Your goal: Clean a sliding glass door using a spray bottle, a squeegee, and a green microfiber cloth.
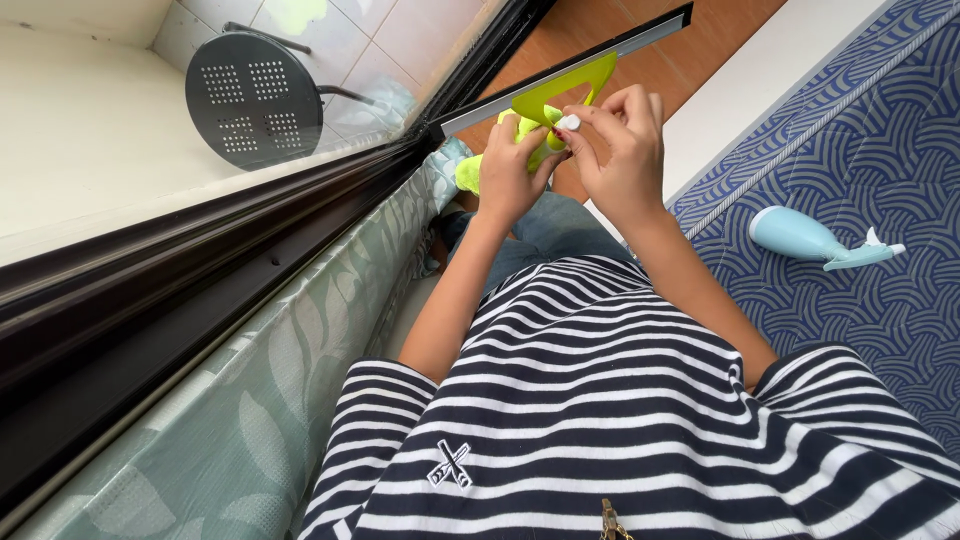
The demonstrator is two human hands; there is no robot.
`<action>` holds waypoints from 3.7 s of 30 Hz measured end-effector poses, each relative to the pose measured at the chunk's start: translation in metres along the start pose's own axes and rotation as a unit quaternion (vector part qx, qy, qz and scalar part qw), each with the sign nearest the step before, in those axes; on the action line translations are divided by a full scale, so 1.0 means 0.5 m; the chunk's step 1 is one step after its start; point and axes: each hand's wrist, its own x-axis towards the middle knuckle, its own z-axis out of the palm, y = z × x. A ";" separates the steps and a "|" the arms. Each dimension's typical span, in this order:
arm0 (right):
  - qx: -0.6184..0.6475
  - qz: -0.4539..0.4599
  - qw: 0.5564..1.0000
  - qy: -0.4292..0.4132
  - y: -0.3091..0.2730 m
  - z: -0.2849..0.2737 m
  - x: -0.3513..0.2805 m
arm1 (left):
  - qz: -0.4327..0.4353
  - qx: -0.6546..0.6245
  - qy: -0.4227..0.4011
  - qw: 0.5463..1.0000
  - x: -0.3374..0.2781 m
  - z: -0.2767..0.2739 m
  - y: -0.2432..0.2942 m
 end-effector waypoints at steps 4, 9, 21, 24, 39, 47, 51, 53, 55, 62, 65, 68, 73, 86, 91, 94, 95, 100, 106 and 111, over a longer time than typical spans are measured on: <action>0.036 0.041 0.993 -0.102 0.030 0.007 -0.007 | -0.008 -0.007 0.000 1.000 0.000 -0.010 0.011; 0.012 -0.013 0.986 -0.164 0.022 -0.018 0.021 | -0.002 -0.004 0.004 1.000 -0.010 -0.018 0.003; -0.086 0.050 0.968 -0.230 0.000 -0.002 0.026 | -0.004 0.024 0.000 1.000 -0.017 -0.017 -0.010; -0.067 -0.057 0.969 -0.231 -0.006 -0.027 0.039 | -0.011 0.018 -0.010 1.000 -0.021 -0.018 -0.013; -0.132 0.039 0.965 -0.222 0.008 0.017 0.016 | -0.014 0.025 0.006 1.000 -0.029 -0.014 -0.002; -0.077 -0.067 0.942 -0.319 0.000 -0.030 0.064 | -0.020 0.019 0.004 1.000 -0.028 -0.042 -0.004; -0.084 -0.090 0.943 -0.309 0.019 -0.012 0.059 | -0.007 0.039 -0.009 0.999 -0.033 -0.038 -0.019; -0.159 -0.083 0.932 -0.314 0.034 -0.001 0.051 | 0.011 0.044 -0.004 0.999 -0.038 -0.032 -0.023; -0.170 -0.083 0.932 -0.310 0.025 -0.001 0.052 | 0.001 0.042 -0.019 0.999 -0.039 -0.034 -0.019; -0.141 -0.126 0.937 -0.294 -0.021 -0.033 0.066 | 0.019 0.050 -0.014 0.998 -0.042 -0.039 -0.030; -0.147 -0.148 0.941 -0.265 0.020 -0.013 0.045 | 0.007 0.037 -0.014 0.999 -0.033 -0.053 -0.018; -0.190 -0.109 0.929 -0.299 0.033 0.000 0.040 | 0.034 0.039 -0.014 0.999 -0.038 -0.052 -0.023; -0.175 -0.104 0.935 -0.292 -0.016 -0.027 0.048 | 0.029 0.043 -0.033 0.998 -0.035 -0.054 -0.021; -0.130 -0.092 0.945 -0.286 -0.011 -0.035 0.020 | 0.067 0.042 -0.033 0.996 -0.054 -0.037 -0.032; -0.165 -0.074 0.941 -0.285 0.033 -0.029 0.001 | 0.060 0.025 -0.044 0.997 -0.048 -0.034 -0.012; -0.220 -0.031 0.925 -0.308 0.002 -0.041 0.012 | 0.055 0.017 -0.041 0.997 -0.051 -0.025 -0.005; -0.229 -0.013 0.921 -0.315 -0.011 -0.047 0.015 | 0.043 0.006 -0.040 0.998 -0.053 -0.020 -0.002; -0.150 -0.055 0.935 -0.317 0.020 -0.066 0.000 | 0.057 0.011 -0.041 0.997 -0.061 -0.007 -0.014; -0.229 -0.022 0.914 -0.335 0.061 -0.043 -0.032 | 0.072 0.008 -0.084 0.994 -0.063 0.000 -0.016; -0.146 -0.055 0.942 -0.298 0.034 -0.064 -0.023 | 0.092 -0.017 -0.106 0.990 -0.063 -0.009 -0.015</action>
